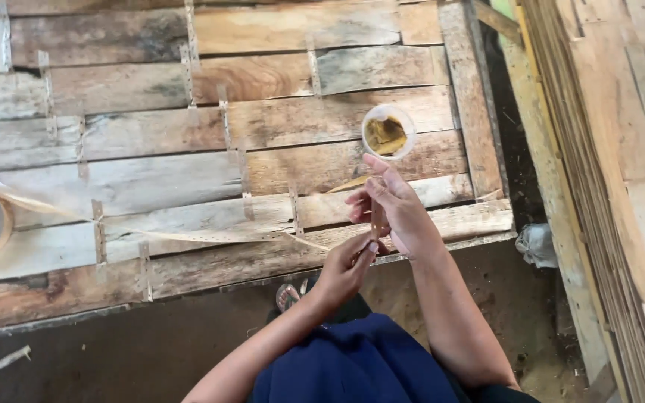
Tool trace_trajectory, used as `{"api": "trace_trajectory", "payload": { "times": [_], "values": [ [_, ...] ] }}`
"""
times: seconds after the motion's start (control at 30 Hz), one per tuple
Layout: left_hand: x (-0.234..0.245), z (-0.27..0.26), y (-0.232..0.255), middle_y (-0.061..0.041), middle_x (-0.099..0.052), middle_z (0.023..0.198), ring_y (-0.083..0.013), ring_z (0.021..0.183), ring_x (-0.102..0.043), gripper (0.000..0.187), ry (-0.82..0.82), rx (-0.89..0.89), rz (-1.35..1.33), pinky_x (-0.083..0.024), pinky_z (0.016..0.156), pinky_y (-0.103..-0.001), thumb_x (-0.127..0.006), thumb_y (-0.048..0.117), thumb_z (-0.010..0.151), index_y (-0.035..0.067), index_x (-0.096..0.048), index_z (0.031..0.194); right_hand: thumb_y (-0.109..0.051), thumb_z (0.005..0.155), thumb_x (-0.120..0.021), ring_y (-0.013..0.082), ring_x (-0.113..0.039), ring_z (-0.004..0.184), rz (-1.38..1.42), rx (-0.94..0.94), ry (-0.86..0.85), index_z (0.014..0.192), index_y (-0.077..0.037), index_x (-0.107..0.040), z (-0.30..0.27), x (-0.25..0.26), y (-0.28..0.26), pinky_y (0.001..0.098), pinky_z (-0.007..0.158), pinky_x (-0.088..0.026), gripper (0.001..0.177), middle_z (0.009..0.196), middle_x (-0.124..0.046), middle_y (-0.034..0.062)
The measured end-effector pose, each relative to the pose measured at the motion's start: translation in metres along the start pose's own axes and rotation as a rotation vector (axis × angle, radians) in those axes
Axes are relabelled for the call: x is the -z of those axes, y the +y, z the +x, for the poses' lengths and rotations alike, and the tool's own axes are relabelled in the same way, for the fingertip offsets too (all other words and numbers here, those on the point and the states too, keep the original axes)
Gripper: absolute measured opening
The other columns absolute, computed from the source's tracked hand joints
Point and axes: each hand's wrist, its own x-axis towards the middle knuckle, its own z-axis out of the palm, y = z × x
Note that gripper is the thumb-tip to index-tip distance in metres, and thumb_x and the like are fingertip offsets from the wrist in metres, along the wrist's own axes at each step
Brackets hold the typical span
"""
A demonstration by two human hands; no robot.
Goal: The person applies a brown paste from a plastic cup onto a perforated wooden strip and presses it onto a wooden surface. The person repeats this process multiple times, applying the paste and adhering the strip to different sections of the wooden surface.
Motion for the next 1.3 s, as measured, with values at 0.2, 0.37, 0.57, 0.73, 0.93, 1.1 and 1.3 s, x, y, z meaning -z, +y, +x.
{"api": "trace_trajectory", "payload": {
  "times": [0.2, 0.37, 0.57, 0.73, 0.93, 1.1, 1.3],
  "values": [
    [-0.041, -0.003, -0.029, -0.012, -0.073, 0.098, -0.0229, 0.093, -0.068, 0.017, -0.136, 0.013, 0.105, -0.054, 0.087, -0.035, -0.064, 0.019, 0.101, 0.012, -0.078, 0.108, -0.018, 0.108, -0.041, 0.0262, -0.065, 0.049, -0.063, 0.106, 0.258, 0.160, -0.020, -0.025, -0.032, 0.040, -0.023, 0.0387, 0.045, -0.059, 0.054, 0.089, -0.067, 0.0215],
    [-0.070, 0.031, -0.015, -0.014, -0.071, 0.112, -0.0294, 0.106, -0.068, 0.025, -0.495, 0.048, 0.327, -0.050, 0.088, -0.040, -0.063, 0.025, 0.094, 0.011, -0.067, 0.115, -0.015, 0.106, -0.042, 0.0200, -0.057, 0.045, -0.088, 0.224, 0.381, 0.164, -0.014, -0.012, -0.028, 0.091, -0.048, 0.0295, 0.039, -0.047, 0.065, 0.085, -0.063, 0.0187],
    [-0.099, 0.160, -0.044, -0.006, -0.069, 0.110, -0.0231, 0.118, -0.061, 0.036, -0.608, -0.086, -0.264, -0.045, 0.106, -0.036, -0.045, 0.038, 0.108, 0.013, -0.068, 0.118, -0.021, 0.103, -0.049, 0.0216, -0.055, 0.035, -0.069, 0.198, 0.296, 0.152, -0.006, -0.034, -0.008, 0.176, -0.055, 0.0287, 0.027, -0.040, 0.053, 0.083, -0.070, 0.0241],
    [-0.145, 0.249, -0.030, -0.007, -0.075, 0.119, -0.0221, 0.104, -0.074, 0.037, -0.188, 0.500, -0.669, -0.056, 0.074, -0.032, -0.053, 0.042, 0.107, 0.015, -0.061, 0.132, -0.021, 0.104, -0.049, 0.0242, -0.052, 0.027, -0.056, 0.121, 0.178, 0.148, -0.007, -0.037, 0.024, 0.226, -0.062, 0.0294, 0.024, -0.037, 0.048, 0.076, -0.069, 0.0264],
    [-0.163, 0.343, 0.000, -0.013, -0.075, 0.114, -0.0262, 0.108, -0.071, 0.045, 0.197, 0.309, -0.339, -0.055, 0.088, -0.046, -0.071, 0.027, 0.098, 0.009, -0.053, 0.136, -0.016, 0.105, -0.046, 0.0250, -0.052, 0.029, -0.051, 0.051, 0.098, 0.152, -0.006, -0.026, 0.064, 0.256, -0.089, 0.0305, 0.025, -0.039, 0.052, 0.079, -0.071, 0.0274],
    [-0.143, 0.416, 0.027, 0.004, -0.073, 0.091, -0.0062, 0.079, -0.067, 0.021, 0.219, 0.146, -0.180, -0.059, 0.062, -0.022, -0.077, 0.020, 0.090, 0.013, -0.065, 0.105, -0.023, 0.106, -0.052, 0.0298, -0.061, 0.037, 0.102, -0.070, 0.064, 0.114, -0.005, -0.057, 0.119, 0.252, -0.118, 0.0342, 0.032, -0.047, 0.020, 0.088, -0.074, 0.0258],
    [-0.077, 0.529, 0.040, 0.002, -0.073, 0.079, -0.0012, 0.072, -0.065, 0.010, 0.175, -0.023, 0.011, -0.056, 0.060, -0.018, -0.078, 0.010, 0.089, 0.009, -0.073, 0.097, -0.021, 0.103, -0.062, 0.0359, -0.074, 0.062, 0.163, -0.089, 0.202, 0.106, -0.002, -0.067, 0.239, 0.246, -0.123, 0.0547, 0.059, -0.065, 0.020, 0.086, -0.068, 0.0202]
  ]
}}
